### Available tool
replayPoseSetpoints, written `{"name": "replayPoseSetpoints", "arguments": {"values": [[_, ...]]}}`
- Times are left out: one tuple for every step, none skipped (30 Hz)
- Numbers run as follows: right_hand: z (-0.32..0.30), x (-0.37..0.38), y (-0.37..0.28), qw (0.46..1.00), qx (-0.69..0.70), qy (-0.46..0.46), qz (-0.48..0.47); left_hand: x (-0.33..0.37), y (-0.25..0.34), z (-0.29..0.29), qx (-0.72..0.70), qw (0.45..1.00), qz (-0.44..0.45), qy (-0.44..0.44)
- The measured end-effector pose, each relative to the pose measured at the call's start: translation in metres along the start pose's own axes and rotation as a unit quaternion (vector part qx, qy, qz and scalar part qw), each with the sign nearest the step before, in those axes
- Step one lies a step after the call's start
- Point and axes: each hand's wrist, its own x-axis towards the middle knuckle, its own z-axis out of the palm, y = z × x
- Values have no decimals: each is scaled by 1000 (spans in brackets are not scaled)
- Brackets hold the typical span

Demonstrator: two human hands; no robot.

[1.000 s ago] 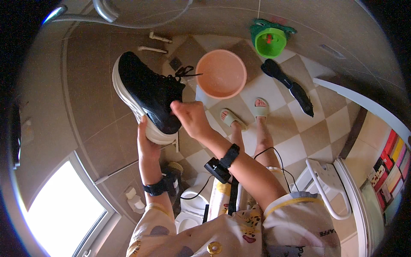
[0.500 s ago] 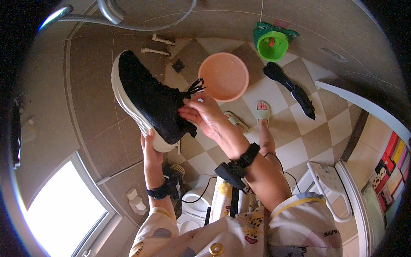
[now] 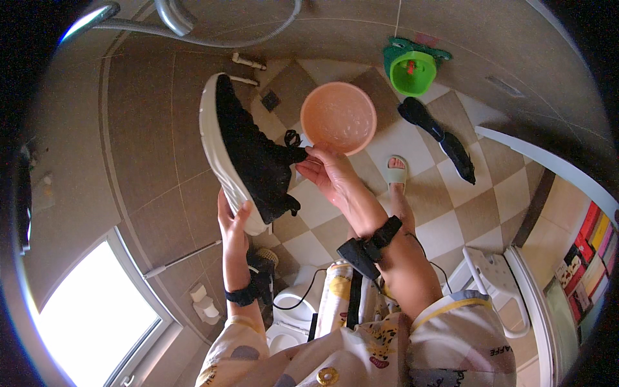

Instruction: The person removes insoles from sneakers, rinses them in a basin of water, washes the sneakers under a faucet, and pours the water from the basin into a toilet.

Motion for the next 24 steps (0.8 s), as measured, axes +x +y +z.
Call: {"name": "replayPoseSetpoints", "arguments": {"values": [[1,0,0,992,-108,55,-31,-1,3,3,51,999,10,-6],[1,1,0,969,-214,109,-61,-1,4,6,82,996,22,-3],[0,6,2,890,-372,95,-246,0,5,9,87,996,35,-3],[-1,12,5,752,-507,76,-415,0,6,12,93,995,48,-3],[-4,14,9,729,-509,44,-456,-2,12,14,134,989,60,18],[10,15,16,732,-508,42,-452,-3,14,10,137,989,57,20],[21,18,20,771,-467,12,-433,-3,14,9,205,976,79,8],[32,21,22,806,-424,-19,-412,-3,14,8,272,957,101,-4],[42,25,23,869,-352,-50,-345,-6,14,7,284,952,114,-7],[53,27,21,918,-277,-78,-272,-8,18,10,292,950,108,-15],[60,21,20,949,-242,-54,-195,-11,22,12,303,946,114,-23],[61,25,20,963,-237,-17,-129,-13,25,15,314,941,122,-32],[62,25,23,971,-215,-6,-104,-13,26,16,313,941,123,-34],[62,26,27,978,-192,5,-79,-14,27,16,298,947,113,-36],[60,30,30,978,-196,-8,-71,-15,29,16,285,952,102,-37],[58,34,33,978,-200,-20,-63,-14,27,13,270,955,113,-42],[56,35,40,978,-186,-8,-91,-16,30,13,273,954,112,-45],[54,36,44,978,-186,-6,-90,-18,30,12,276,954,108,-47],[51,37,48,968,-216,-24,-126,-19,29,10,276,954,107,-48],[49,38,52,955,-246,-43,-161,-19,27,8,279,953,110,-44],[60,30,51,941,-251,-20,-227,-19,27,7,281,952,115,-40],[59,33,54,940,-251,-20,-228,-20,28,5,281,952,116,-41],[56,37,57,904,-317,-21,-285,-20,29,4,279,951,126,-47],[58,38,57,897,-316,-18,-310,-20,29,4,282,949,132,-54]]}}
